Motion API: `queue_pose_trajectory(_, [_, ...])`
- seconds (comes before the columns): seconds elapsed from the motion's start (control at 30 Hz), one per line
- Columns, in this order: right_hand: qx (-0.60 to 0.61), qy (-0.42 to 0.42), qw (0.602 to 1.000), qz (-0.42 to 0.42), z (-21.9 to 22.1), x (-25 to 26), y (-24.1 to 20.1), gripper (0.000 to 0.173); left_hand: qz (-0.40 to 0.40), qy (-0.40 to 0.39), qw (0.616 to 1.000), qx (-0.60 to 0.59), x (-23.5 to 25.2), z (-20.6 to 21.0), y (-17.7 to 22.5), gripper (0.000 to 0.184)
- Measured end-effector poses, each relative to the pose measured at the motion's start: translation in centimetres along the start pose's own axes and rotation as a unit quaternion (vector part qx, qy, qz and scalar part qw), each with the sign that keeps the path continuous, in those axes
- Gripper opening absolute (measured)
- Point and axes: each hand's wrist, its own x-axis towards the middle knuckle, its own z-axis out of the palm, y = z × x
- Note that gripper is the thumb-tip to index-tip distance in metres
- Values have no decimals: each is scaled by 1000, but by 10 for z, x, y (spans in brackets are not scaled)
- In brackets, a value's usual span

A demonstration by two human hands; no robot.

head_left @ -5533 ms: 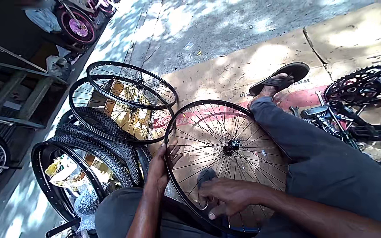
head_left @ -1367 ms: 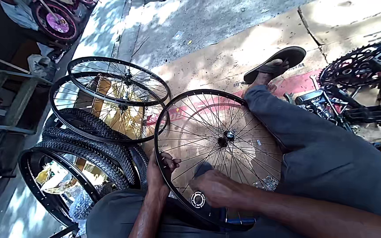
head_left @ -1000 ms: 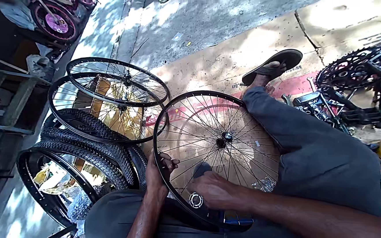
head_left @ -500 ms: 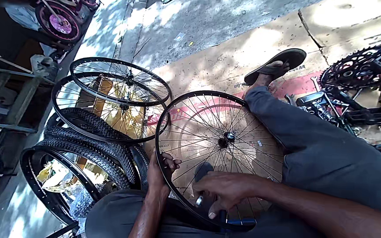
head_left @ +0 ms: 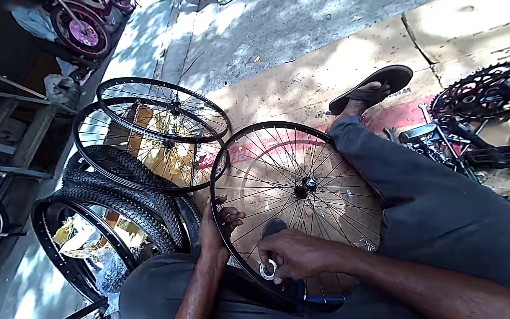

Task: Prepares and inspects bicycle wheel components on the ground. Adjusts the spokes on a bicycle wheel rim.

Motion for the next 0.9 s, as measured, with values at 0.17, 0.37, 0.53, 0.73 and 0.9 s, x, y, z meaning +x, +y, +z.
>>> queue_pose_trajectory(0.17, [-154,11,988,-4,18,7,-6,24,2,-75,997,-20,17,-4,17,54])
queue_pose_trajectory(0.37, [-39,-62,995,-74,-5,-8,6,29,26,-74,995,-60,13,1,16,33])
queue_pose_trajectory(0.53, [-64,81,992,-70,-40,-24,8,19,100,-55,988,-102,3,1,6,21])
queue_pose_trajectory(0.73, [-185,-12,981,-59,-15,-27,15,21,-19,-9,998,-53,-8,3,-1,70])
queue_pose_trajectory(0.9, [-108,-66,987,-100,-2,-15,9,15,-38,13,998,-48,-2,-4,-6,60])
